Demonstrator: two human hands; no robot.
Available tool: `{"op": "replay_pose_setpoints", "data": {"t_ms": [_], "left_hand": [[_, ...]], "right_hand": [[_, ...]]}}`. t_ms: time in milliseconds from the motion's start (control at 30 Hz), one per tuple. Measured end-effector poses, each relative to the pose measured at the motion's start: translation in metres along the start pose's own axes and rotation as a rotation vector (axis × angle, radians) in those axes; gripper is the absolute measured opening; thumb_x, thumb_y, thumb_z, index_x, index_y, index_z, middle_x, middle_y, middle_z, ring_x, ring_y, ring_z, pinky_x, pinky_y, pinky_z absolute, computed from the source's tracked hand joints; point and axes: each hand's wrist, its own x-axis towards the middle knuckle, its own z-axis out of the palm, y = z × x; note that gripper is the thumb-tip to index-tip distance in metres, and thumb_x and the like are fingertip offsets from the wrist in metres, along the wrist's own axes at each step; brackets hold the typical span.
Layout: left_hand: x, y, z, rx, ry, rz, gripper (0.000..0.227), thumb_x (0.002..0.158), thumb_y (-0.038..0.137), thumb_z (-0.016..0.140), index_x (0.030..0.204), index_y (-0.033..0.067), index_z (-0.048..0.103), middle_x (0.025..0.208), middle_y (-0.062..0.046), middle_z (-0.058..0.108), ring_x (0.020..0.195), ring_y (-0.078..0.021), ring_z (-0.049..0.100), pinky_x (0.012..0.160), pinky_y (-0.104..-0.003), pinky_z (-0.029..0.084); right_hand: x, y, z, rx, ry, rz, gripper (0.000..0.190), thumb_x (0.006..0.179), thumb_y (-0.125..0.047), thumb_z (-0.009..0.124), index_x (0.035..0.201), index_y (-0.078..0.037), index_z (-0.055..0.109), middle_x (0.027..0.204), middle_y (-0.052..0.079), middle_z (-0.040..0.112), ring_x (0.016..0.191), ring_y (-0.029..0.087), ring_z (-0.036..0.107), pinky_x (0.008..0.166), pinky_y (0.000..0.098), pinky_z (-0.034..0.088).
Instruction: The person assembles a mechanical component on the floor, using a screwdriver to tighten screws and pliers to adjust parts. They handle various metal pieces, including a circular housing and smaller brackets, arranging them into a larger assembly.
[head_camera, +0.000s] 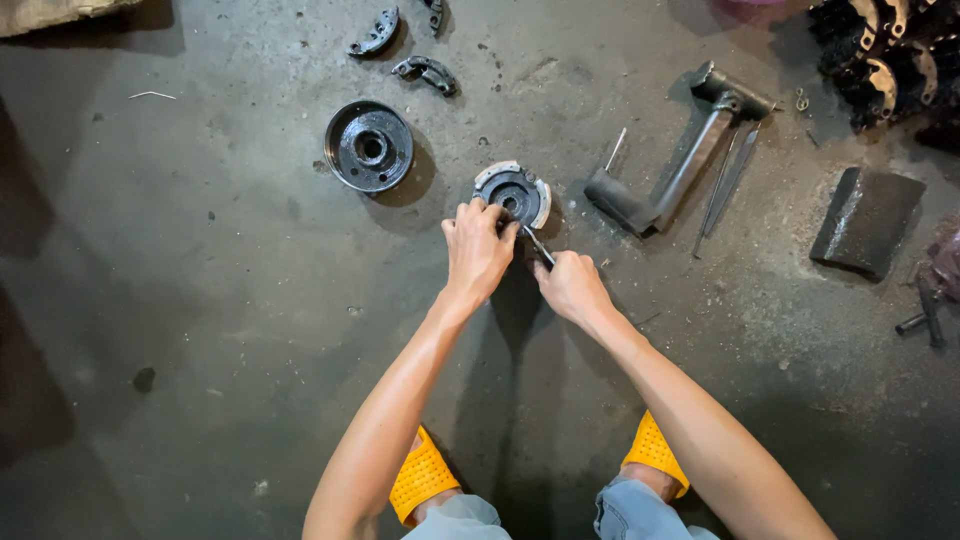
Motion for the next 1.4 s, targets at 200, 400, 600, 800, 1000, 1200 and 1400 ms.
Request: {"op": "replay_pose_setpoints", "data": {"t_ms": [200,400,600,800,1000,1200,1400], "left_hand": [[-0.009,0.006,-0.005,0.042,0.045,0.095,0.017,0.097,0.025,0.066,0.101,0.0095,0.072,0.095,-0.004,0.056,0.097,-0.0253,0.057,0.091,-0.046,0.04],[-0.017,-0.002,0.012,0.088,0.142,0.18,0.044,0.071,0.016,0.088,0.106,0.0071,0.063,0.105,-0.006,0.051,0.103,-0.0304,0.052,0.091,-0.05,0.042],[-0.018,0.005,0.004,0.006,0.198,0.189,0.039,0.072,0.011,0.086,0.101,0.007,0.06,0.106,-0.005,0.045,0.108,-0.0305,0.046,0.095,-0.053,0.038],[-0.019,0.0,0.002,0.034,0.155,0.192,0.039,0.072,0.013,0.086,0.103,0.0078,0.063,0.109,-0.004,0.047,0.11,-0.0294,0.046,0.098,-0.057,0.036],[-0.03,-0.014,0.006,0.315,0.293,0.37,0.043,0.073,0.02,0.086,0.106,0.0125,0.06,0.106,-0.003,0.051,0.109,-0.0255,0.051,0.1,-0.051,0.036],[-0.028,-0.045,-0.005,0.19,0.378,0.593,0.038,0.081,0.026,0.082,0.112,0.0126,0.065,0.112,-0.007,0.061,0.111,-0.0244,0.058,0.104,-0.051,0.04],[-0.019,-0.065,-0.011,0.229,0.476,0.817,0.02,0.106,0.016,0.05,0.112,0.0131,0.069,0.113,-0.009,0.064,0.109,-0.0225,0.062,0.104,-0.052,0.042]], "right_hand": [[0.003,0.001,0.002,-0.027,0.007,0.002,0.035,0.094,-0.034,0.06,0.09,-0.002,0.074,0.083,0.028,0.071,0.089,0.046,0.074,0.071,0.0514,0.057],[0.003,0.001,0.003,-0.055,-0.009,0.021,0.037,0.096,-0.035,0.059,0.089,-0.003,0.077,0.087,0.029,0.073,0.094,0.046,0.074,0.074,0.0513,0.058],[-0.001,-0.004,0.003,-0.067,-0.023,0.063,0.039,0.097,-0.034,0.059,0.093,0.0,0.077,0.091,0.028,0.074,0.097,0.045,0.073,0.078,0.0514,0.059],[-0.017,-0.008,-0.004,-0.07,0.011,-0.023,0.042,0.097,-0.036,0.061,0.093,0.003,0.075,0.091,0.033,0.072,0.1,0.049,0.071,0.077,0.0569,0.057],[-0.066,-0.043,-0.048,-0.247,-0.114,-0.2,0.035,0.098,-0.022,0.06,0.107,0.012,0.067,0.099,0.038,0.071,0.106,0.054,0.068,0.084,0.0613,0.057],[-0.038,-0.075,-0.08,-0.168,-0.23,-0.097,0.036,0.103,-0.026,0.061,0.111,0.007,0.072,0.089,0.027,0.078,0.094,0.037,0.077,0.079,0.0517,0.061],[0.009,-0.089,-0.083,-0.056,-0.447,0.071,0.041,0.105,-0.02,0.056,0.099,0.018,0.069,0.076,0.035,0.073,0.069,0.04,0.077,0.062,0.0494,0.062]]}}
